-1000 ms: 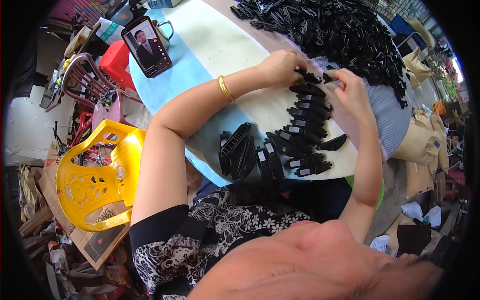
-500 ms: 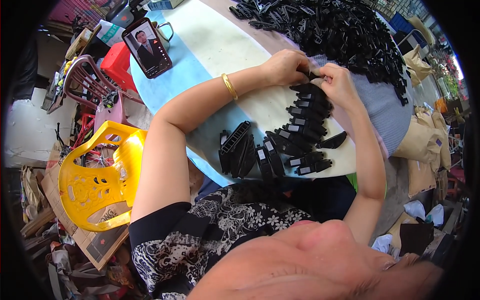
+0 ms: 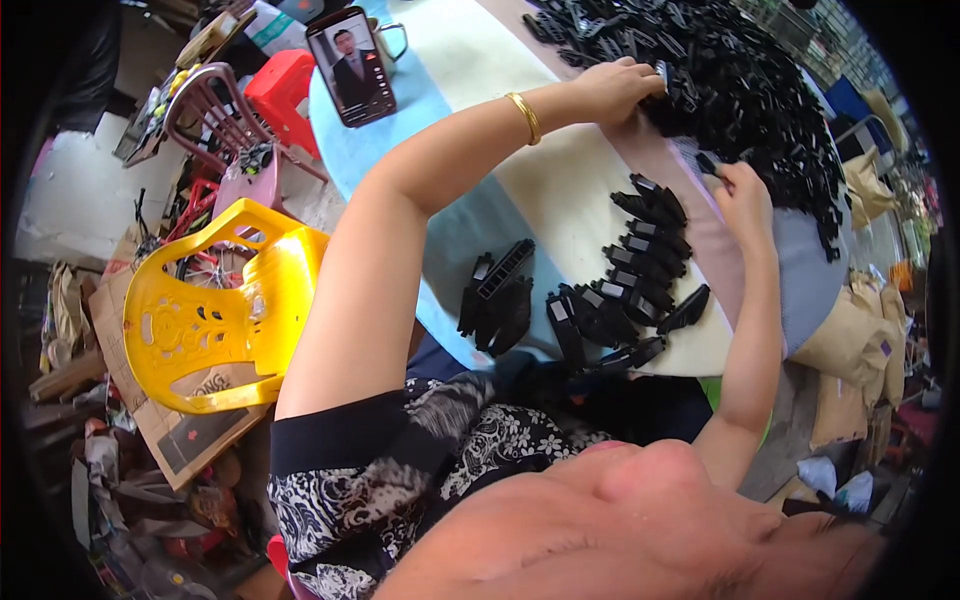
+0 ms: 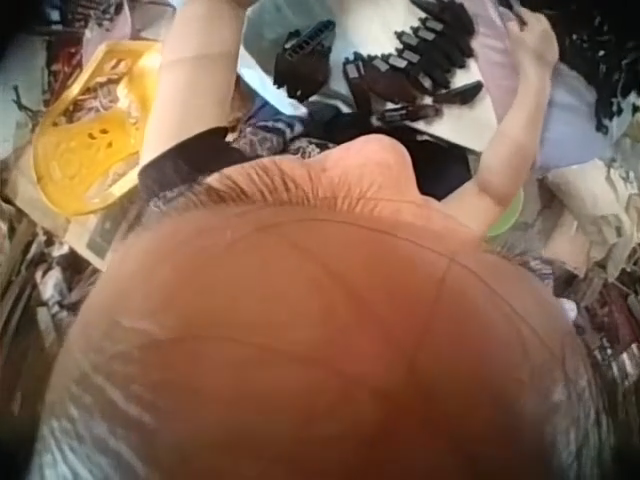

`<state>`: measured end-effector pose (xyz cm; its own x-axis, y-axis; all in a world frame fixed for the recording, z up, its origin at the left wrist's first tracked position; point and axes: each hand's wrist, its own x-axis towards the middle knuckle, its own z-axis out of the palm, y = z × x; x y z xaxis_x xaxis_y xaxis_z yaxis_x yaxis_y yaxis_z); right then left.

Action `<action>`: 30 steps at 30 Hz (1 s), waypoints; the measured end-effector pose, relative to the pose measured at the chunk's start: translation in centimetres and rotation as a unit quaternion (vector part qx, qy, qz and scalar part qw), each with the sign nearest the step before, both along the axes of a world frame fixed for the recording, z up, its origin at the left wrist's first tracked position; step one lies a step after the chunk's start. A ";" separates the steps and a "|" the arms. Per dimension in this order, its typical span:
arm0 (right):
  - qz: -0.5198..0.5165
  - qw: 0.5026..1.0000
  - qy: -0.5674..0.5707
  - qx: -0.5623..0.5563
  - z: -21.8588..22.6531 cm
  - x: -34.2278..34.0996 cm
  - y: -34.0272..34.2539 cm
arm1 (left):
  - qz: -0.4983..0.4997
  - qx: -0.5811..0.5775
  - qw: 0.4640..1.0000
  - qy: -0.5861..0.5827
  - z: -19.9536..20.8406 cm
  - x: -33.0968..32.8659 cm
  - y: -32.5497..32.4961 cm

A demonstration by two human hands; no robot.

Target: Assembling black plastic hair clips on a table.

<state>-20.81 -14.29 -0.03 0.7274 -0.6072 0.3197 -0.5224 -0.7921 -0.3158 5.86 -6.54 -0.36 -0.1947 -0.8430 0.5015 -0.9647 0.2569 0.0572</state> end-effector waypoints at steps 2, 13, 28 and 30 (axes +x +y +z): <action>0.028 1.000 -0.004 -0.012 0.1 0.7 0.3 | 0.009 -0.027 0.998 -0.060 -0.9 0.6 -1.0; 0.078 0.995 -0.045 -0.045 0.1 1.1 1.8 | -0.075 0.004 0.990 -0.117 0.9 -4.0 4.2; 0.131 0.922 -0.228 0.286 -0.3 3.3 3.5 | -0.105 0.123 0.964 0.210 0.8 -3.5 5.4; 0.111 0.978 -0.137 0.112 0.1 2.7 3.5 | -0.114 0.099 0.966 0.211 0.0 -3.9 4.7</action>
<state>-18.15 -10.76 0.11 0.7554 -0.5212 0.3973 -0.2174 -0.7712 -0.5983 1.96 -1.82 -0.40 -0.1998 -0.8901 0.4097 -0.7650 0.4030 0.5024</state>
